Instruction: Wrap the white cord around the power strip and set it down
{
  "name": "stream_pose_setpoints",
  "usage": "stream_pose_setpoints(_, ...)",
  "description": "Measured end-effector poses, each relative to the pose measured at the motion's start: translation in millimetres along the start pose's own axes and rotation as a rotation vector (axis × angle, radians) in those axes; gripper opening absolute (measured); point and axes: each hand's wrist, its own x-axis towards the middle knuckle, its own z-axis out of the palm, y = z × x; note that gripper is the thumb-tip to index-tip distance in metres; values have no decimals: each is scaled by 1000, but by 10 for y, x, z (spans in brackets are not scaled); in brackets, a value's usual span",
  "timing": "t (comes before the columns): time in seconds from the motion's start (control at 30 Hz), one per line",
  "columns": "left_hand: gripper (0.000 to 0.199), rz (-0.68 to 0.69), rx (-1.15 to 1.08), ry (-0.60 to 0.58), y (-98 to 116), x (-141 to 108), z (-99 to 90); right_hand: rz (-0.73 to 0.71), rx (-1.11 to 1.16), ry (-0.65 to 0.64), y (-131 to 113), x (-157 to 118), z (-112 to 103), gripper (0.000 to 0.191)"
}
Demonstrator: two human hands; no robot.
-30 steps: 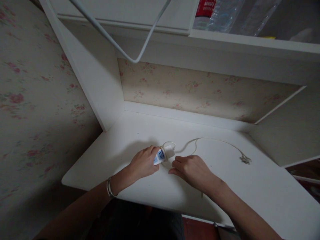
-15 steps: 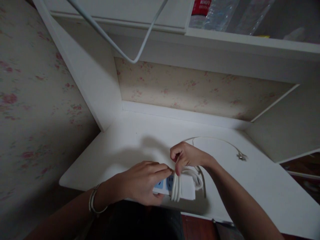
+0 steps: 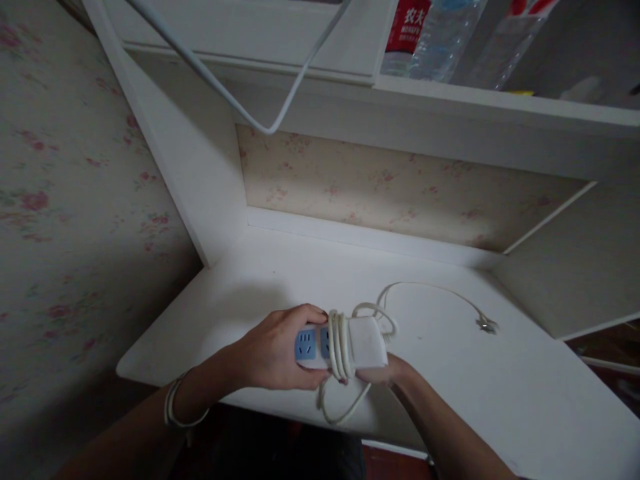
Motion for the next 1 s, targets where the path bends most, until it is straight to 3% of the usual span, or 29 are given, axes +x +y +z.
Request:
stream_pose_setpoints(0.07,56,-81,12,59,-33,31,9,64,126,-42,-70,-48,93,36)
stream_pose_setpoints(0.17,52,-181,61,138,-114,94,30,161,239,37,-233,-146,120,31)
stream_pose_setpoints(0.3,52,-222,134,256,-258,180,121,183,31,120,-413,-261,96,24)
stream_pose_setpoints(0.4,50,-235,222,266,-336,224,234,226,-125,141,-452,-292,132,18)
stream_pose_setpoints(0.6,39,-191,435,136,-380,193,400,274,-560,114,-453,-322,78,13)
stream_pose_setpoints(0.77,40,-138,554,-43,-369,139,488,15,-1057,84,-564,-307,-160,14)
stream_pose_setpoints(0.87,37,-89,563,-135,-330,113,514,-150,-1196,74,-611,-258,-319,12)
stream_pose_setpoints(1.0,32,39,510,-298,-215,59,470,-222,-1299,131,-522,-183,-522,7)
